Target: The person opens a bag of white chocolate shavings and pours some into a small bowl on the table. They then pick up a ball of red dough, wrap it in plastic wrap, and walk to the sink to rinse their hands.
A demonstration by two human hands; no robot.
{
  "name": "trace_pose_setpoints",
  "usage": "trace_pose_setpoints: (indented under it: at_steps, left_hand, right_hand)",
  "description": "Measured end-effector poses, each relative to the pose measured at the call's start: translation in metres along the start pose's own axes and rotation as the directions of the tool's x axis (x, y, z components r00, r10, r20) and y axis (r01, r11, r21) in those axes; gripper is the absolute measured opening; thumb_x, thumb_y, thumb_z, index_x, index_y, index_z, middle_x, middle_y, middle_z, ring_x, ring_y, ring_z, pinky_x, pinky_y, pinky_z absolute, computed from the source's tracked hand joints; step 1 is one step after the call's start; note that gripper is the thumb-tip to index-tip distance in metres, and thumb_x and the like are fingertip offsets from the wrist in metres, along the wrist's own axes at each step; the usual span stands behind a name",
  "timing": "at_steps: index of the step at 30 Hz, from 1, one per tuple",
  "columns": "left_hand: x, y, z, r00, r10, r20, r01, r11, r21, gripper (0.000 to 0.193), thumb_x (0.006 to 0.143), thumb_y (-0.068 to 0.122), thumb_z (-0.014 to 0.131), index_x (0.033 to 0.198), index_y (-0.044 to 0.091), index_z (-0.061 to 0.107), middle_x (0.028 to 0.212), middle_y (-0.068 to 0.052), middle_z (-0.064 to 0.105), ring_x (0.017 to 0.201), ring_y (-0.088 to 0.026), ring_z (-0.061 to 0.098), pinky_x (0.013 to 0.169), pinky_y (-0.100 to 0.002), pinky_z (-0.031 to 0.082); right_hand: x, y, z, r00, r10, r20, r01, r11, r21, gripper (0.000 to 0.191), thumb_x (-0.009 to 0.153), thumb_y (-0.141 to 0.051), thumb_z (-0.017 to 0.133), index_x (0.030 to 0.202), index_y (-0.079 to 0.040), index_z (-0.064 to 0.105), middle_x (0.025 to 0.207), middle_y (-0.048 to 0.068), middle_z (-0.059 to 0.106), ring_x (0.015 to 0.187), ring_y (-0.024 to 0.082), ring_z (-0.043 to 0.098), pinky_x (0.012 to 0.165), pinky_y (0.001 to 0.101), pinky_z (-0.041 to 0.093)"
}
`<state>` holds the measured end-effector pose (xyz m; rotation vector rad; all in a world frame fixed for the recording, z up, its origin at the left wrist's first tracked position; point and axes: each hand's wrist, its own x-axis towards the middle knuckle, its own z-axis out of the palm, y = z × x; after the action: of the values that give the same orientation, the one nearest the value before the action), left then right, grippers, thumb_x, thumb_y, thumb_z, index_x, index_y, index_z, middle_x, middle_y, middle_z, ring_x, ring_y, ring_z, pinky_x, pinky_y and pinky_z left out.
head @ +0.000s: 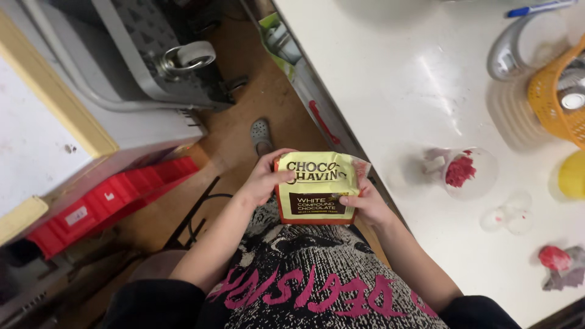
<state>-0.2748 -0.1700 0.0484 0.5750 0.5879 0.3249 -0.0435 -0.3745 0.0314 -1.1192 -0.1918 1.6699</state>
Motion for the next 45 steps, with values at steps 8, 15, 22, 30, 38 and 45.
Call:
trace_pose_setpoints:
  at_steps: [8,15,22,30,38,45]
  left_hand:
    - [0.000,0.017,0.036,0.989,-0.137,0.060,0.115,0.954,0.278,0.051,0.086,0.009,0.080,0.131,-0.004,0.062,0.122,-0.015,0.073,0.110,-0.021,0.070,0.098,-0.036,0.056]
    - [0.013,0.015,0.036,0.908,-0.345,0.239,0.256,0.906,0.336,0.057,0.083,0.012,0.079,0.137,0.005,0.059,0.130,-0.007,0.071,0.119,-0.016,0.066,0.103,-0.033,0.052]
    - [0.033,0.004,0.054,0.958,-0.212,0.195,0.096,0.874,0.476,0.057,0.078,0.007,0.082,0.131,0.000,0.062,0.124,-0.011,0.072,0.110,-0.020,0.069,0.098,-0.036,0.056]
    - [0.070,-0.002,0.081,0.911,-0.352,0.213,0.133,0.741,0.658,0.051,0.080,0.016,0.082,0.126,0.001,0.066,0.120,-0.009,0.075,0.107,-0.017,0.071,0.095,-0.035,0.058]
    - [0.086,0.006,0.086,0.931,-0.201,0.306,-0.037,0.781,0.624,0.074,0.087,0.028,0.075,0.150,0.004,0.044,0.140,-0.012,0.061,0.127,-0.021,0.059,0.108,-0.038,0.049]
    - [0.057,0.013,0.134,0.787,-0.593,-0.170,0.616,0.770,0.167,0.087,0.096,0.074,0.019,0.156,0.016,0.047,0.151,-0.014,0.056,0.134,-0.038,0.053,0.102,-0.065,0.036]
  right_hand:
    - [-0.024,-0.023,0.033,0.974,-0.194,-0.117,0.199,0.979,0.034,0.075,0.076,-0.001,0.080,0.144,-0.002,0.048,0.131,0.010,0.065,0.120,0.022,0.064,0.105,0.0408,0.052]
    - [-0.042,-0.011,0.030,0.917,-0.380,-0.120,0.378,0.925,-0.038,0.075,0.078,-0.003,0.080,0.145,-0.001,0.047,0.131,0.008,0.065,0.121,0.020,0.063,0.105,0.0374,0.050]
    - [-0.037,0.006,0.006,0.920,-0.250,-0.300,0.309,0.936,0.169,0.072,0.081,-0.011,0.083,0.141,0.009,0.049,0.128,0.017,0.067,0.115,0.027,0.065,0.102,0.0436,0.053]
    - [-0.063,-0.020,-0.004,0.912,-0.341,-0.227,0.365,0.928,0.071,0.078,0.079,-0.009,0.078,0.147,0.001,0.042,0.134,0.016,0.064,0.119,0.025,0.065,0.103,0.0420,0.054]
    - [-0.080,-0.040,-0.001,0.826,-0.378,-0.418,0.427,0.904,0.028,0.060,0.079,-0.005,0.075,0.134,0.004,0.056,0.122,0.016,0.070,0.110,0.026,0.069,0.098,0.0430,0.057]
    - [-0.103,-0.066,0.040,0.659,-0.752,-0.013,0.251,0.235,-0.939,0.048,0.078,-0.012,0.083,0.122,-0.005,0.066,0.121,0.013,0.071,0.107,0.030,0.071,0.092,0.0398,0.058]
